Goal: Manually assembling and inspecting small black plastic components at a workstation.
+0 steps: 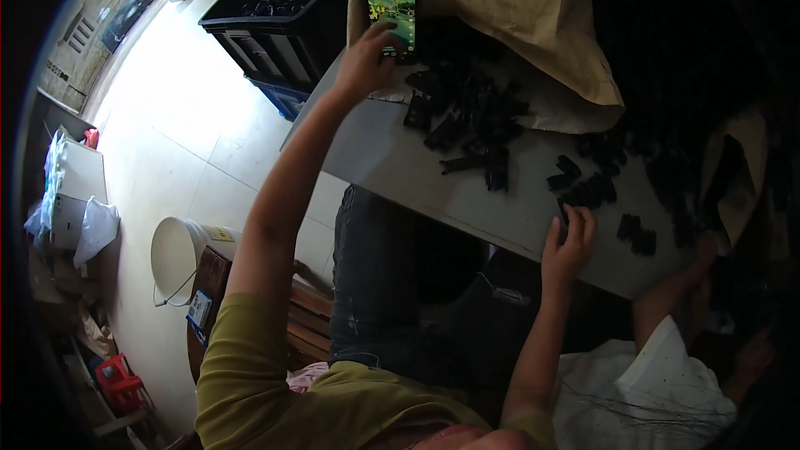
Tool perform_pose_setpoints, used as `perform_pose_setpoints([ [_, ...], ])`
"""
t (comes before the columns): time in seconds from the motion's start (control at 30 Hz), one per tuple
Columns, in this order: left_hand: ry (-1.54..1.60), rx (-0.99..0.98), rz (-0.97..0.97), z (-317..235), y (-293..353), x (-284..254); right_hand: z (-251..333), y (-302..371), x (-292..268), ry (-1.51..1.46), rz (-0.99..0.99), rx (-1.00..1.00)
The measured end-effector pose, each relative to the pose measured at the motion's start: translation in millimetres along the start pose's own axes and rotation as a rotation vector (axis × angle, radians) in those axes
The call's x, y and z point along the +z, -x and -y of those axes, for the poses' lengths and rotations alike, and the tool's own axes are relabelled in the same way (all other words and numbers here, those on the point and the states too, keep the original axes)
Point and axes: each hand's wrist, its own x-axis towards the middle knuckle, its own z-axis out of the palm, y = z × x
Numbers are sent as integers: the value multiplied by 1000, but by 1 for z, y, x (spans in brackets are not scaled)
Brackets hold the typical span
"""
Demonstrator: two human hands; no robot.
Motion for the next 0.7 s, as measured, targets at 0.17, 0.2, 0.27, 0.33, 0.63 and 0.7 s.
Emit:
perform_pose_setpoints([
  [0.17, -25, -59, -209, -33, -8, -17, -4, -3, 1, -15, -35, 29],
  [0.2, 59, -94, -149, -36, 2, -11, -4, -3, 2, -17, -34, 29],
  [0.27, 144, 53, 37, -50, 29, 0, -2, -2, 3, -50, -7, 121],
  [0.33, 34, -1, 227, -84, 59, 3, 1, -4, 0, -18, -1, 100],
  [0.63, -110, -198, 208, -115, 98, 20, 9, 1, -4, 5, 52, 117],
  [0.7, -109, -206, 189, -113, 102, 23, 13, 2, -4, -30, 73, 175],
])
